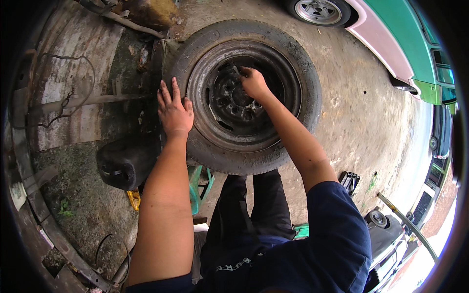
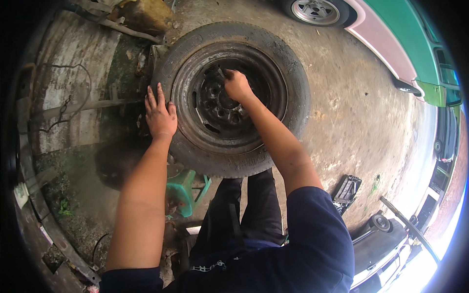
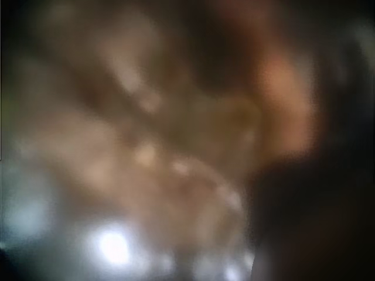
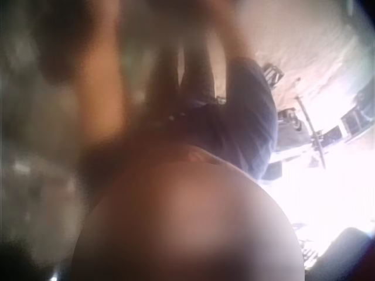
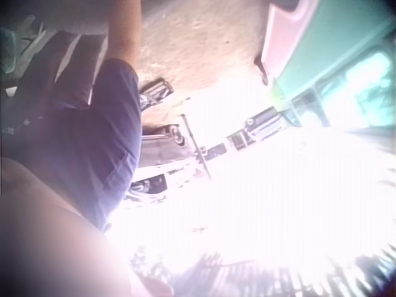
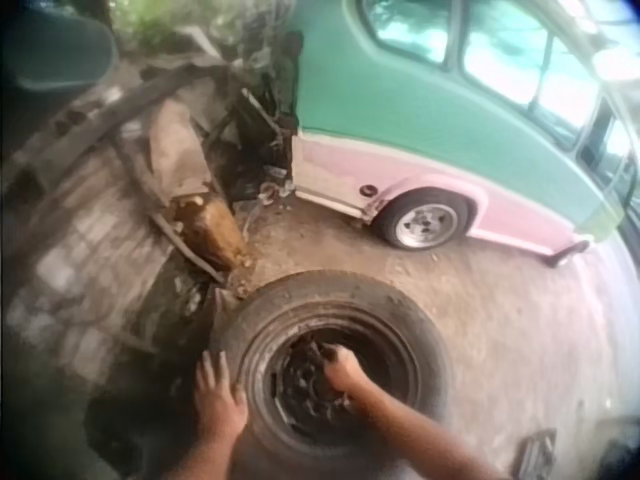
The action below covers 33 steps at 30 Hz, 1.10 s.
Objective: The person scrubs the inner rim of a car tire with a wire brush, repeatedly rotating the tire to access different sections. The person uses both hands to hold and turn the tire while scrubbing the metal rim surface.
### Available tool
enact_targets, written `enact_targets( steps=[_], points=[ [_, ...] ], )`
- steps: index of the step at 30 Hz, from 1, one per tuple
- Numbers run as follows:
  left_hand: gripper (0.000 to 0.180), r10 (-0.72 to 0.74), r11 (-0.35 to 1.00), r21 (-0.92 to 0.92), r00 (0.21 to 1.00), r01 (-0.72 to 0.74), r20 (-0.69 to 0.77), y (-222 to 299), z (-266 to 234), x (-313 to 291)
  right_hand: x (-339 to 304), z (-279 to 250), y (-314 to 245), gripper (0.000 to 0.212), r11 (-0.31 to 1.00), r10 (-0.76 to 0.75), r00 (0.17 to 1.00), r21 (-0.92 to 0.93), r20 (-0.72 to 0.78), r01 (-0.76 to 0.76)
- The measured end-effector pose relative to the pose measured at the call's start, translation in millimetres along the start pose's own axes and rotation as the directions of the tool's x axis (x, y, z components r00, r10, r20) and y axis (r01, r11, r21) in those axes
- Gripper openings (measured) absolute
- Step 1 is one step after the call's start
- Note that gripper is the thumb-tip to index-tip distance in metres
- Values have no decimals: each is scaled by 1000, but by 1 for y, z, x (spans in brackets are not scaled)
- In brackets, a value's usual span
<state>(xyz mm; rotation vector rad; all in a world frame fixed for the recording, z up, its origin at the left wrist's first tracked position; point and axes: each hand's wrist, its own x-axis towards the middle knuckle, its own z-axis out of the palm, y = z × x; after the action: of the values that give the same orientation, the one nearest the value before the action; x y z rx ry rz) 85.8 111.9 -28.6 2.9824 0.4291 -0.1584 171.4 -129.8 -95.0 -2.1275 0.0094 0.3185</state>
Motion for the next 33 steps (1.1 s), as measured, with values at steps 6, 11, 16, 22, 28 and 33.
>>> enact_targets(
  steps=[6, 11, 16, 22, 28, 33],
  points=[
    [70, -15, 999, -32, 1000, 15, -14, 1, -1, -2, -9, 39, -15, 56, 898, 184, 983, 411, -23, -158],
    [69, -3, 999, -43, 999, 1, -37, 0, -1, -2, -9, 61, -39, 33, 472, 304, 936, 826, 177, -309],
    [69, -13, 999, -38, 1000, 12, -24, 1, -2, -3, -7, 52, -51, 20, 180, 191, 926, 916, 325, -358],
    [71, -3, 1000, -31, 1000, 2, -4, 1, -4, -1, -7, 42, -51, 19, 226, 220, 911, 890, 349, -395],
    [71, -2, 1000, -12, 1000, 2, -8, 1, -2, 0, 1, 41, -51, 20, 89, 259, 878, 895, 403, -437],
    [72, -9, 999, 31, 1000, 8, 12, 3, -4, 0, 3, 45, -52, 20, -34, 264, 865, 901, 426, -433]
  ],
)
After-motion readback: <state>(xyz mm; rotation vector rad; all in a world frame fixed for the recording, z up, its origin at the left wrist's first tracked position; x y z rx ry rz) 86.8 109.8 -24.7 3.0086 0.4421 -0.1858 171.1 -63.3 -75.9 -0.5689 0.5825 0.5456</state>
